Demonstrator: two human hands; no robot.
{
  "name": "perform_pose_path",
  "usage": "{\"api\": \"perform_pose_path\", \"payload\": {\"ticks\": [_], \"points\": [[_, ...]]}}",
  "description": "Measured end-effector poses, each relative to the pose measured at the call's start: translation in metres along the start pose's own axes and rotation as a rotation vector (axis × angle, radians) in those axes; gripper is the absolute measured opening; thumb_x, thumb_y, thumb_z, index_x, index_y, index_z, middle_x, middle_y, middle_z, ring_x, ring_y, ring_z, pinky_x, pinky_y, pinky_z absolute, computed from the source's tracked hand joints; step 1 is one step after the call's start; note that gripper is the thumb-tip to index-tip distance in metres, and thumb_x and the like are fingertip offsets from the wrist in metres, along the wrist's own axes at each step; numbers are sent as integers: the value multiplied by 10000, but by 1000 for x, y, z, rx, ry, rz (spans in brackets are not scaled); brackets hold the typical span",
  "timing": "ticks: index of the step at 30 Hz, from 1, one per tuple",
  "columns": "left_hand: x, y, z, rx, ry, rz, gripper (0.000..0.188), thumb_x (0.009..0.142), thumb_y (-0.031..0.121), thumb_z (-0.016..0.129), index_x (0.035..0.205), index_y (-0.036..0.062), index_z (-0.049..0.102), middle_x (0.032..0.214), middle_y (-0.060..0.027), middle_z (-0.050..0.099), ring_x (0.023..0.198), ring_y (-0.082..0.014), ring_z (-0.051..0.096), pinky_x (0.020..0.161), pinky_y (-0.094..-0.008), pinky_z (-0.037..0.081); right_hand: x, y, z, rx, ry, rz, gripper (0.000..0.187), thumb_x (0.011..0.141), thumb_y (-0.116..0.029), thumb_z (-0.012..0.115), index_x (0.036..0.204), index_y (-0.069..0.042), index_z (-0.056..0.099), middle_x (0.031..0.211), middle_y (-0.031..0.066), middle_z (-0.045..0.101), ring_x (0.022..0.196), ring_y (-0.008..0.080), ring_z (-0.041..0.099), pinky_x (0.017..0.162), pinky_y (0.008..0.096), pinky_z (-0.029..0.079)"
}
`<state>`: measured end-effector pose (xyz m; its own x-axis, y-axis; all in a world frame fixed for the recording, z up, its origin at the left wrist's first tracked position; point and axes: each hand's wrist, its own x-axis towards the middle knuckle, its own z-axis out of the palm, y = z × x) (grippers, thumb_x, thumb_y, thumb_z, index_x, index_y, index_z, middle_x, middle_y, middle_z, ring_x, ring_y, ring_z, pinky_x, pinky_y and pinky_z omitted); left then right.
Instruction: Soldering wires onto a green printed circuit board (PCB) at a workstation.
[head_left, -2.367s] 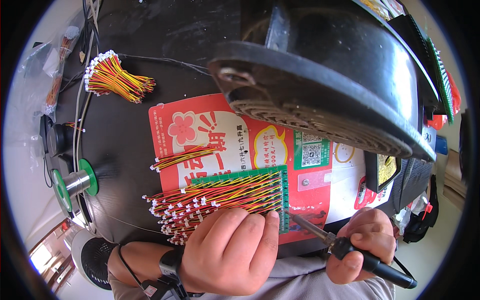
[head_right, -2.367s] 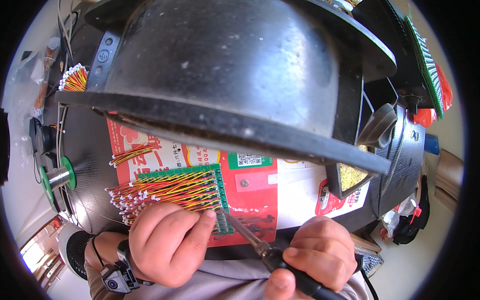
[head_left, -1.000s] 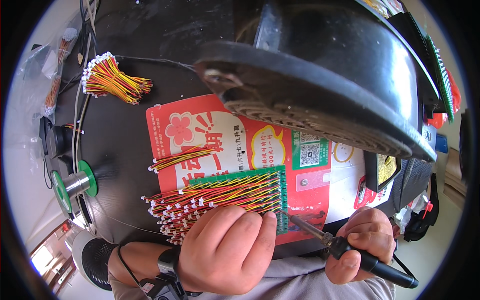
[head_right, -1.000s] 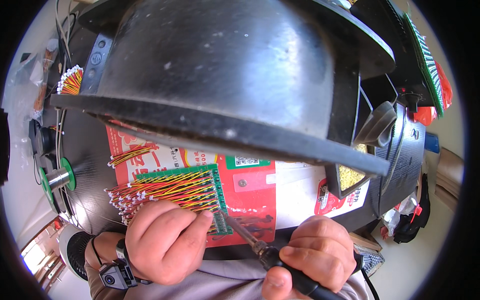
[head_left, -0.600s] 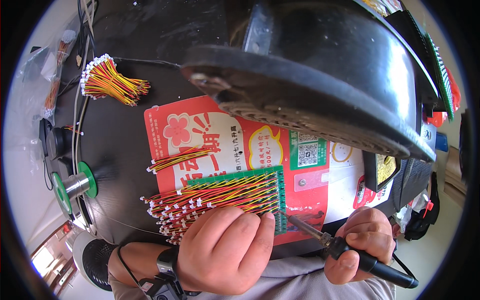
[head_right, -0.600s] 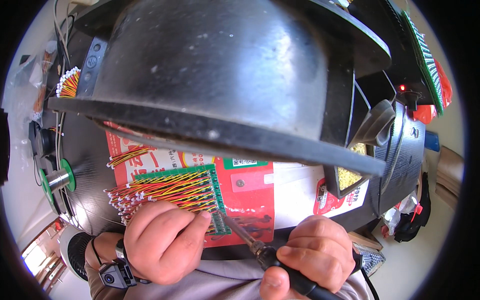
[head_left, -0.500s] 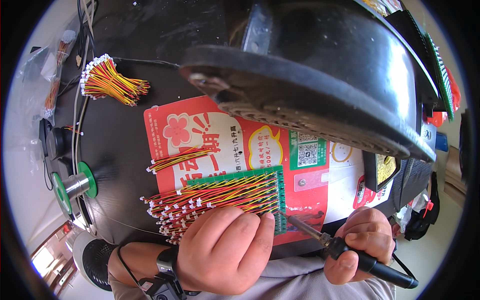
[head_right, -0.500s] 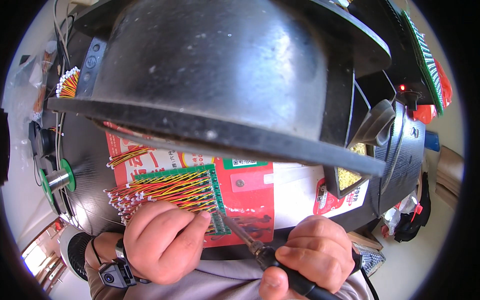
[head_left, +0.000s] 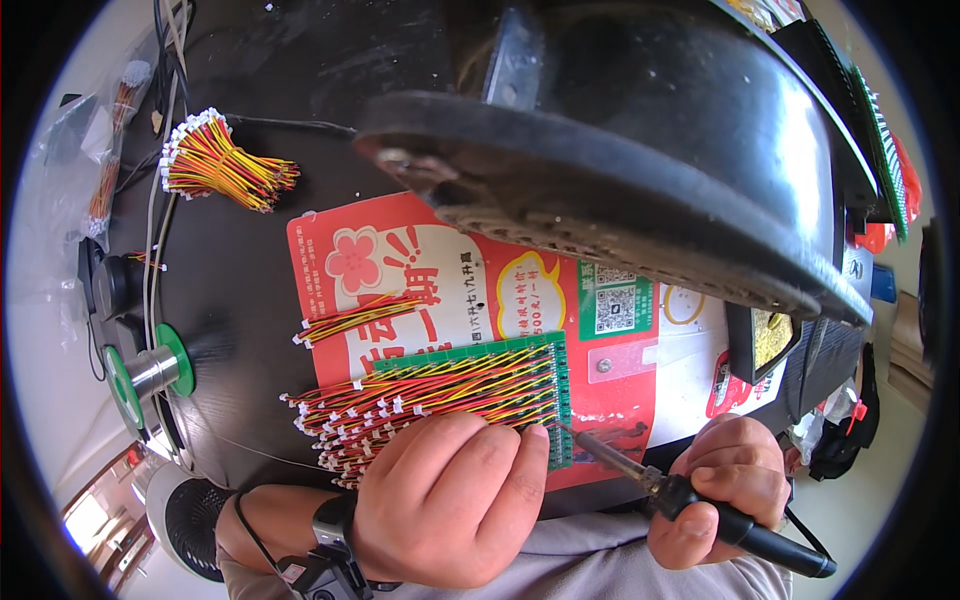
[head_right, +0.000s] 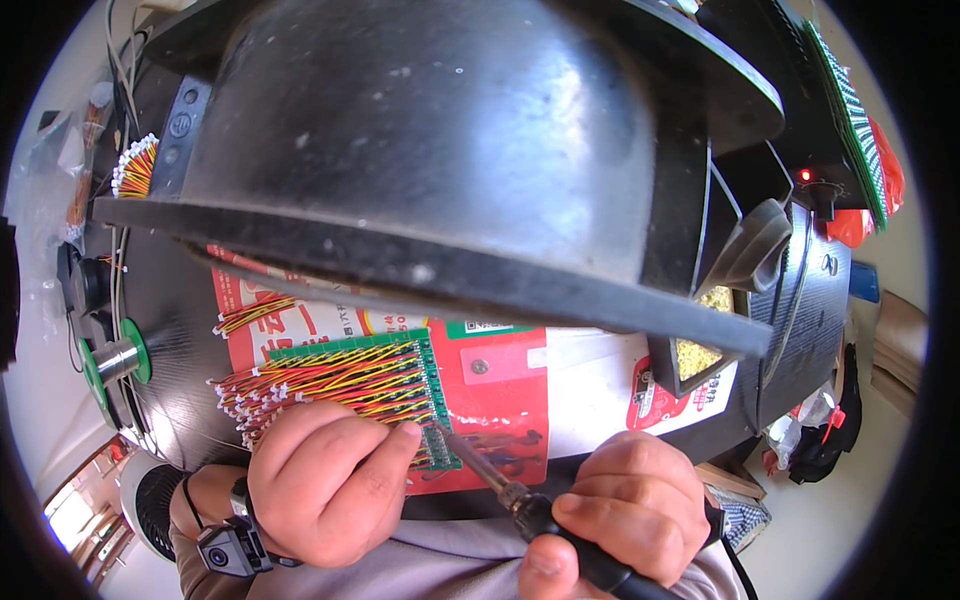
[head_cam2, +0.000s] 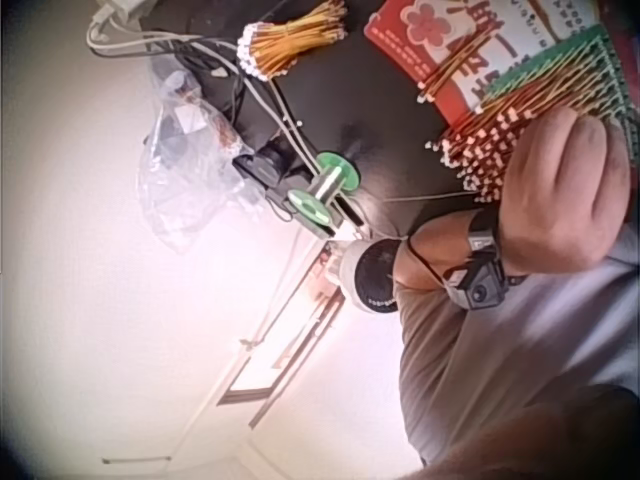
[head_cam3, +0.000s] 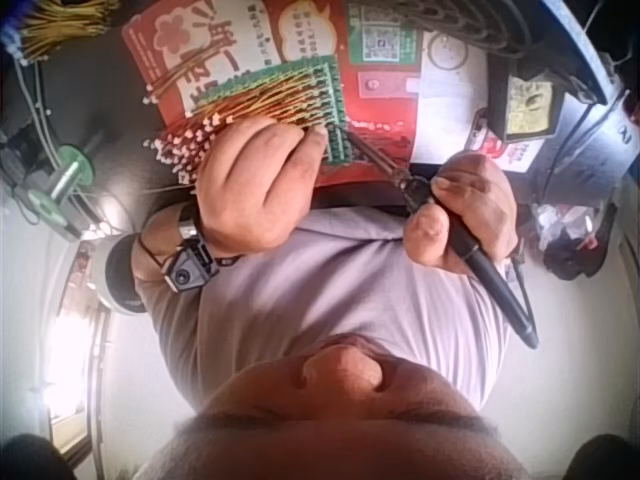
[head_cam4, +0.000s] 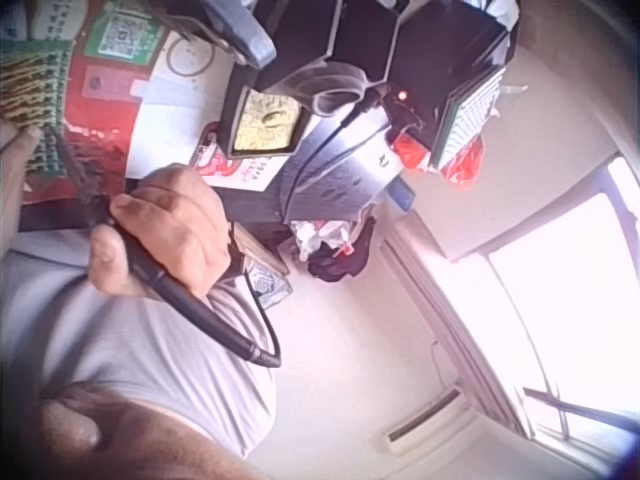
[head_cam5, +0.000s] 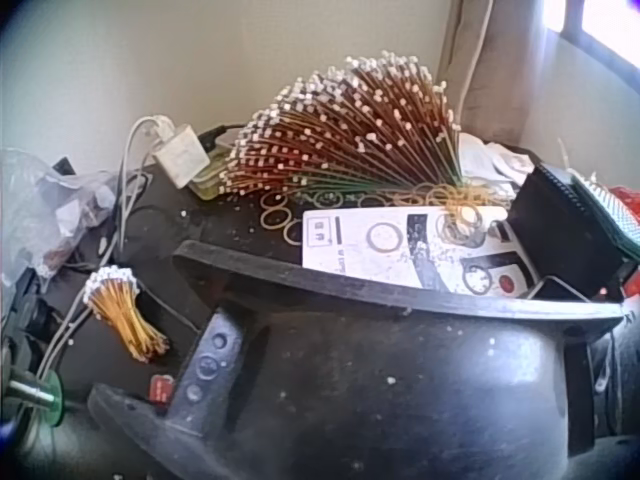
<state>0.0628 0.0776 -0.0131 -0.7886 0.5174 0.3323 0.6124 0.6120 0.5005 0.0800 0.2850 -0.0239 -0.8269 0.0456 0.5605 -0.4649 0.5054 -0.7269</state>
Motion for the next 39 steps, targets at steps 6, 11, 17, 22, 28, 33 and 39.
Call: {"api": "perform_pose_path", "payload": {"ticks": [6, 11, 17, 22, 28, 33, 39], "points": [[-8, 0, 2, -14, 7, -17, 289, 641, -33, 689, 927, -58, 715, 805, -94, 614, 654, -244, 584, 576, -336, 502, 0, -2, -1, -4, -5, 5, 325, 897, -310, 640, 804, -38, 489, 564, 24, 442, 433, 121, 452, 365, 235, 335], [-8, -1, 2, -16, 9, -18, 291, 636, -31, 690, 925, -58, 716, 805, -93, 614, 655, -244, 584, 578, -335, 504, 0, -2, 0, -5, 3, 6, 328, 897, -311, 643, 807, -35, 490, 561, 22, 437, 432, 120, 447, 363, 231, 334], [-7, -1, 1, -5, 3, -8, 301, 624, -20, 685, 921, -61, 716, 810, -96, 614, 669, -249, 587, 581, -336, 502, 1, -2, -2, 8, -39, 16, 332, 891, -319, 652, 804, -39, 497, 573, 26, 443, 445, 120, 447, 367, 239, 329], [-8, -1, 4, -9, 12, -5, 302, 624, -16, 679, 921, -59, 717, 817, -100, 615, 677, -251, 587, 584, -336, 502, -5, 0, -3, 44, 59, -10, 343, 894, -345, 637, 804, -45, 496, 573, 23, 432, 466, 128, 443, 382, 255, 301], [-7, -4, 4, 23, 20, 14, 262, 648, 38, 680, 899, -32, 710, 823, -86, 606, 737, -239, 599, 605, -330, 533, -5, 2, -3, 30, 62, -9, 342, 899, -346, 629, 820, -42, 494, 579, 24, 425, 468, 133, 427, 394, 256, 287], [-10, -7, 4, 63, 24, 34, 240, 662, 99, 689, 877, -5, 705, 839, -72, 603, 821, -232, 611, 640, -331, 565, -5, 3, -1, 40, 74, -38, 331, 904, -331, 618, 829, -35, 491, 582, 29, 421, 475, 134, 424, 401, 261, 285], [0, -6, 4, -29, 54, 35, 262, 636, -1, 692, 893, -42, 717, 791, -83, 607, 663, -242, 595, 586, -330, 514, -7, 3, -7, 45, 71, -62, 316, 916, -303, 585, 847, -12, 485, 592, 40, 409, 482, 138, 407, 414, 270, 285]]}}
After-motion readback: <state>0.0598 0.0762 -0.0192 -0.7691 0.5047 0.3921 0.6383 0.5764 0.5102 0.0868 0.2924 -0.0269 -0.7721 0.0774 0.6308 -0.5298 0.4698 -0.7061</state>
